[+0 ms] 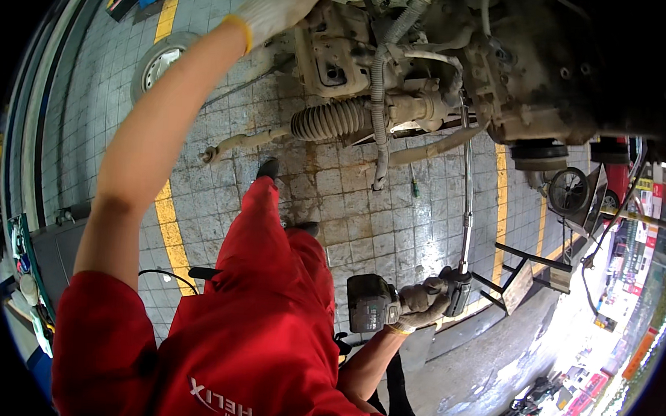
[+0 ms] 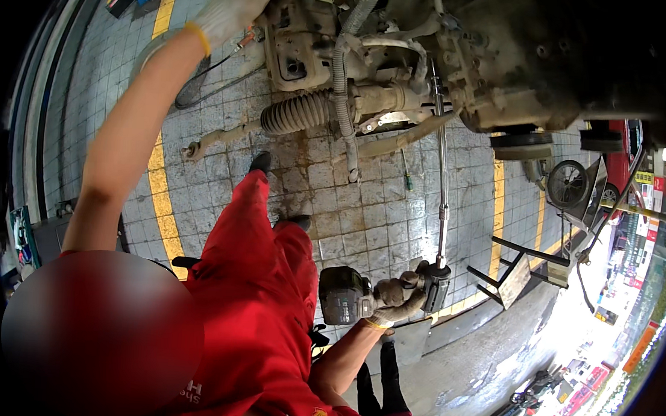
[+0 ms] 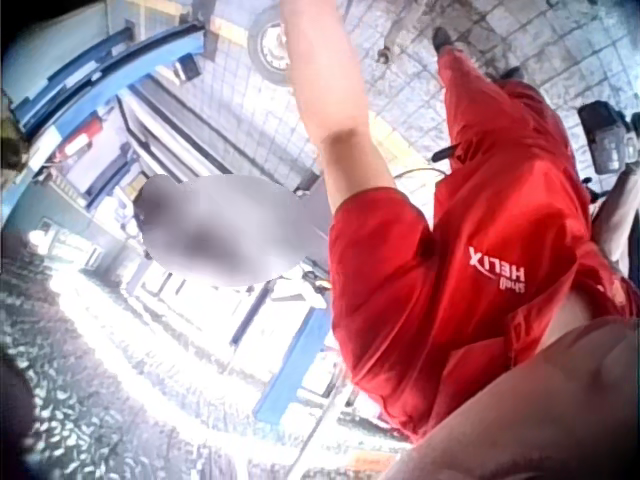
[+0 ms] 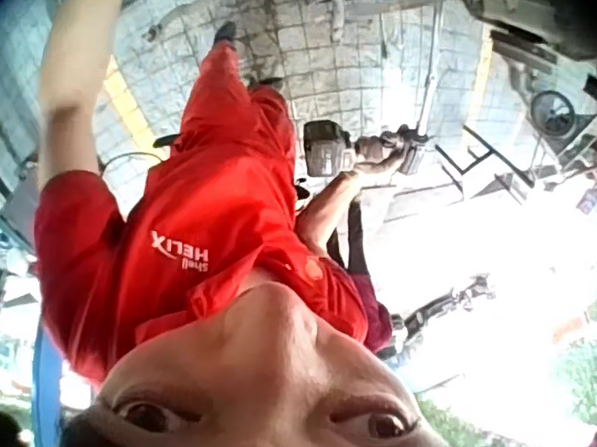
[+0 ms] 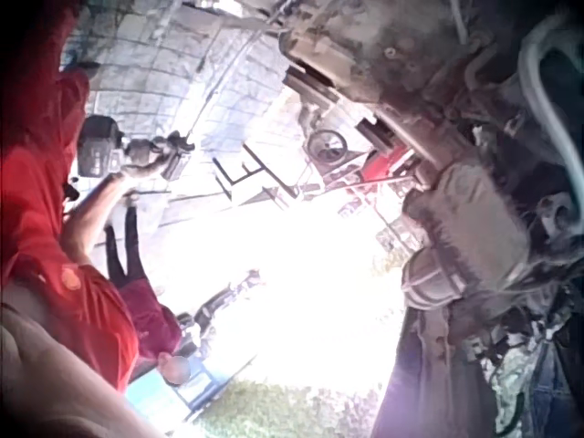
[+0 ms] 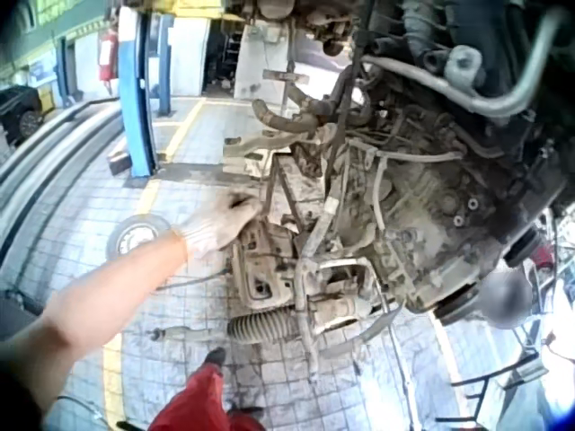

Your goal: The person works underneath a vehicle elevated on a lift, using a power drill to remove bolts from the engine or transmission assembly. They walk to a tool cart to retrieve a socket and return to the vehicle to continue the disassembly process.

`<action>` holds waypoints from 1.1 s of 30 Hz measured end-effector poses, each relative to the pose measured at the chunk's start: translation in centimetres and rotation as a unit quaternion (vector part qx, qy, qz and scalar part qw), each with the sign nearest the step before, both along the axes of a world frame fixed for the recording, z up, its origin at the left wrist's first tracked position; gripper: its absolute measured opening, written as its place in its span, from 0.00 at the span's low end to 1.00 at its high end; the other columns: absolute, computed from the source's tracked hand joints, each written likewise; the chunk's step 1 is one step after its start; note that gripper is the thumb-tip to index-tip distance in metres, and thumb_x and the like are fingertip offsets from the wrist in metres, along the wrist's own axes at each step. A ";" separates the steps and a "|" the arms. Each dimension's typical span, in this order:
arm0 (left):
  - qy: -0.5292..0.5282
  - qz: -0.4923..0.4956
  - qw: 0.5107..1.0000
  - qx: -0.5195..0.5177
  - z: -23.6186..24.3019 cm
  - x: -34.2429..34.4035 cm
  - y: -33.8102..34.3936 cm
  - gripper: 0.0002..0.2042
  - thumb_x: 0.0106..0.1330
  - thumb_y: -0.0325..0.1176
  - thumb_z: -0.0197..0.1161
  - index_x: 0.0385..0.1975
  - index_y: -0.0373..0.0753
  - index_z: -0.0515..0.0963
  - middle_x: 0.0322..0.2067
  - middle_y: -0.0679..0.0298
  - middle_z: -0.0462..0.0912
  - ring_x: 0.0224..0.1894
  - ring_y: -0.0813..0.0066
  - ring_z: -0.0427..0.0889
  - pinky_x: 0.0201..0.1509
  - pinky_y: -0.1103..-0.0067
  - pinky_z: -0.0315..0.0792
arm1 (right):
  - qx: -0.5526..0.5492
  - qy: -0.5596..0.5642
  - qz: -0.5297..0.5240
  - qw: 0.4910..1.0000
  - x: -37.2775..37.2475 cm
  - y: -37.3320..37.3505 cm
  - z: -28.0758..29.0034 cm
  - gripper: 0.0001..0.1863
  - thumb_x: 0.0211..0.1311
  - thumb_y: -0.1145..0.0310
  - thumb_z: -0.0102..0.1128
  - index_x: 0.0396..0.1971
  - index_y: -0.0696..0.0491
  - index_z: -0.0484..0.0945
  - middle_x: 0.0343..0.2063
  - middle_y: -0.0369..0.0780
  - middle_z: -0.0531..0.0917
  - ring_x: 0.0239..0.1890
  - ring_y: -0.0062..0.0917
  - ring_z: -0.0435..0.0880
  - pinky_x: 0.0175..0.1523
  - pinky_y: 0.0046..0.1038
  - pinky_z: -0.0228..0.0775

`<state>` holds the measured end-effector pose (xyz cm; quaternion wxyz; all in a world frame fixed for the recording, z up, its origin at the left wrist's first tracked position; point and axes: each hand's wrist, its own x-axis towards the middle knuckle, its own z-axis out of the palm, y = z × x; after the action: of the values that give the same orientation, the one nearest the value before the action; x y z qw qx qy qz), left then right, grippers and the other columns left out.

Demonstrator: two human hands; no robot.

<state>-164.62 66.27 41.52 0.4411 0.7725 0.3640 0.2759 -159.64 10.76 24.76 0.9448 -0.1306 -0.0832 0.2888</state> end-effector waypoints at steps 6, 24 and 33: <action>-0.103 -0.217 0.967 -0.078 -1.2 -3.8 -11.1 0.18 0.72 0.41 0.60 0.55 0.37 0.79 0.35 0.66 0.84 0.33 0.83 0.80 0.39 0.82 0.74 | -0.048 -0.022 -0.015 0.998 -1.0 -8.6 -2.8 0.28 0.73 0.54 0.56 0.61 0.60 0.68 0.46 0.44 0.84 0.15 0.12 0.60 0.17 0.19 0.52; -0.036 -0.430 0.865 -0.255 -3.4 7.5 -36.9 0.11 0.73 0.36 0.61 0.49 0.40 0.78 0.28 0.71 0.77 0.26 0.83 0.75 0.26 0.83 0.69 | -0.247 0.200 -0.343 0.884 -10.6 -21.5 -1.3 0.20 0.70 0.55 0.54 0.39 0.61 0.77 0.16 0.30 0.69 0.16 0.18 0.65 0.21 0.23 0.58; 0.139 -0.633 0.683 -0.338 -5.3 9.9 -51.8 0.04 0.74 0.33 0.56 0.40 0.41 0.73 0.27 0.67 0.78 0.27 0.78 0.78 0.27 0.78 0.72 | -0.114 0.181 -0.399 0.892 -15.2 -20.6 1.8 0.19 0.65 0.57 0.64 0.48 0.54 0.79 0.17 0.27 0.71 0.18 0.16 0.68 0.25 0.22 0.59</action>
<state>-154.72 14.44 36.27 0.6860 0.6471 -0.0858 -0.3215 -174.79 -9.86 26.57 0.9578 -0.2054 0.1816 -0.0866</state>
